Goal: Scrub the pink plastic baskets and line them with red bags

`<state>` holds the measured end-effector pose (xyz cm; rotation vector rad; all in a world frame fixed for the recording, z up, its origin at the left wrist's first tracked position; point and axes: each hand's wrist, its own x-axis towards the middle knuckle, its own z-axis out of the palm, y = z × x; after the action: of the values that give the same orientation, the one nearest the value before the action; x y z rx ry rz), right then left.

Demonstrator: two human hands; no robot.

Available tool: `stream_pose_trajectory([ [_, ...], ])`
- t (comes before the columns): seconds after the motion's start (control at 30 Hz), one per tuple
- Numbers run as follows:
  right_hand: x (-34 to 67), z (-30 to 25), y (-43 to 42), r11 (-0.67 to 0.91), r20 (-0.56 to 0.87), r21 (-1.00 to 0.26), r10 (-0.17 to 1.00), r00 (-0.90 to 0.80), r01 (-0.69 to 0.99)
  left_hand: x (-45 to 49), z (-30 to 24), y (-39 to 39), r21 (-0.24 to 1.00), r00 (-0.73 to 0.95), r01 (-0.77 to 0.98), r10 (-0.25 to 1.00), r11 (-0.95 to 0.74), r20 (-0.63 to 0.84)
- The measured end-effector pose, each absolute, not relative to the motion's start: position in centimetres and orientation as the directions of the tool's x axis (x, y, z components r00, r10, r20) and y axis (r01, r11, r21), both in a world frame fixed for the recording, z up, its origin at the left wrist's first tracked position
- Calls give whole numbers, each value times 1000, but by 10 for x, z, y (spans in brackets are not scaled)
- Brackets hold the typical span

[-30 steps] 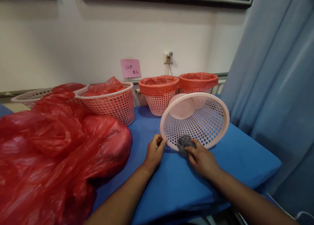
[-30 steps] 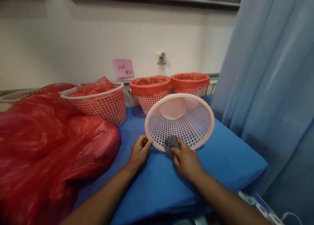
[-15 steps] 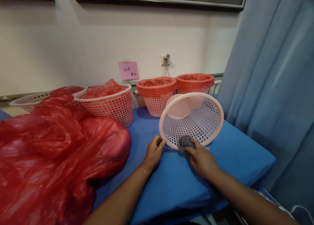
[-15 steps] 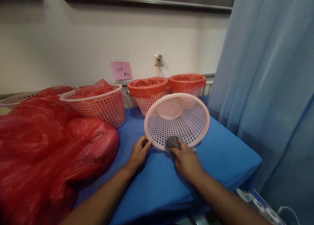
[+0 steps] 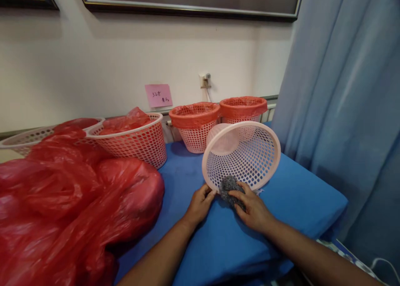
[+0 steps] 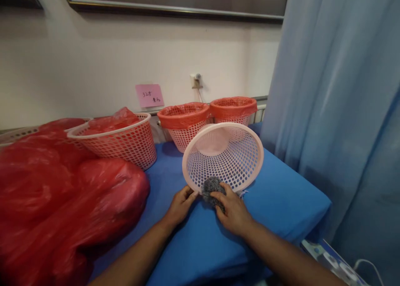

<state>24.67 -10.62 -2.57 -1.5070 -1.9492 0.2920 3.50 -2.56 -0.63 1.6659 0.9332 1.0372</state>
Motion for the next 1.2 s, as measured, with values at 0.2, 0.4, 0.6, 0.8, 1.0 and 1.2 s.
stream_pose_trajectory([
  [0.2, 297, -14, -97, 7, 316, -384, 940, 125, 923, 22, 12, -23, 943, 212, 131, 937, -307, 276],
  [0.4, 248, -22, -110, 267, 363, -505, 929, -78, 821, 40, -8, -30, 959, 402, 116, 896, -257, 191],
  [0.6, 251, -18, -121, 296, 350, -493, 928, -125, 818, 32, -5, -27, 957, 392, 124, 899, -262, 196],
  [0.8, 305, -12, -120, -29, 292, -342, 947, 136, 939, 33, 8, -27, 952, 275, 114, 930, -284, 245],
  [1.0, 255, -20, -129, 232, 331, -416, 939, -91, 879, 51, -6, -37, 957, 396, 106, 895, -269, 208],
  [1.2, 281, -14, -122, 112, 301, -384, 953, 10, 917, 36, 4, -27, 943, 221, 123, 935, -310, 278],
])
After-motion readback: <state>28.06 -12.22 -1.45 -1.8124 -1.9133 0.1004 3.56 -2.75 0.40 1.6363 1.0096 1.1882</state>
